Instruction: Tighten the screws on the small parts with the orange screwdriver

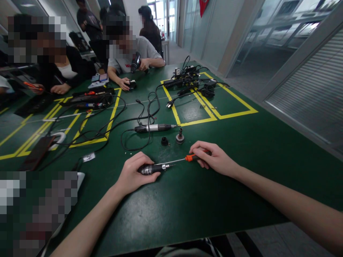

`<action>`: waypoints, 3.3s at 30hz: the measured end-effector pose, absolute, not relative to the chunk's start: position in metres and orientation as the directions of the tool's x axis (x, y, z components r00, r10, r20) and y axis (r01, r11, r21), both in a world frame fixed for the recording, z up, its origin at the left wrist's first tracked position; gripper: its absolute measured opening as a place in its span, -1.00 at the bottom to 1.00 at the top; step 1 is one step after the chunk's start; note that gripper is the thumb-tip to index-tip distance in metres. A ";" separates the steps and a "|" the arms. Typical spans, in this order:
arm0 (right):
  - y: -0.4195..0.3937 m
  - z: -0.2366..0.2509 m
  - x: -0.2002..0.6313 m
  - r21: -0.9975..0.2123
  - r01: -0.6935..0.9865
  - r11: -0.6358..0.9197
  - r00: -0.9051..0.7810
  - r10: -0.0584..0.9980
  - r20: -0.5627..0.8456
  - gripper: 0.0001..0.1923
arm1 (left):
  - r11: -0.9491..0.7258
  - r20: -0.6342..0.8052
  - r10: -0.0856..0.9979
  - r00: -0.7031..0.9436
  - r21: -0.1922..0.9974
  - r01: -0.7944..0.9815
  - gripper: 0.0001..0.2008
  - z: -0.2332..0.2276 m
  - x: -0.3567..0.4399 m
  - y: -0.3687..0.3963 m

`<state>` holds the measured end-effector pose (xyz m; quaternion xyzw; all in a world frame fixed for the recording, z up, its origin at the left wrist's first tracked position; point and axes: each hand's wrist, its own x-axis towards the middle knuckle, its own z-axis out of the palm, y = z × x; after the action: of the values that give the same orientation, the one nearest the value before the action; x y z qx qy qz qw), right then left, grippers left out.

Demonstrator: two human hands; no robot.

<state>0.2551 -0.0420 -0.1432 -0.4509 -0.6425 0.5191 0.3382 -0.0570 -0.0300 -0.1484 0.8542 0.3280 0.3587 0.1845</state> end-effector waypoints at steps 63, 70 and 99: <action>-0.043 -0.140 0.258 -0.962 0.237 0.134 -0.339 0.940 0.048 -0.72 | -0.698 0.460 0.712 0.531 0.544 0.465 -0.82 -0.146 -0.056 -0.030; -0.043 -0.140 0.257 -0.933 0.285 0.218 -0.338 0.934 0.115 -0.73 | -0.686 0.457 0.724 0.517 0.555 0.471 -0.82 -0.145 -0.056 -0.030; -0.041 -0.142 0.260 -0.954 0.268 0.134 -0.377 0.926 0.024 -0.70 | -0.721 0.477 0.688 0.547 0.536 0.439 -0.83 -0.149 -0.056 -0.029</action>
<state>0.2599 -0.0410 -0.1416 -0.4438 -0.6725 0.4858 0.3388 -0.0564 -0.0288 -0.1488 0.8608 0.3273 0.3457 0.1800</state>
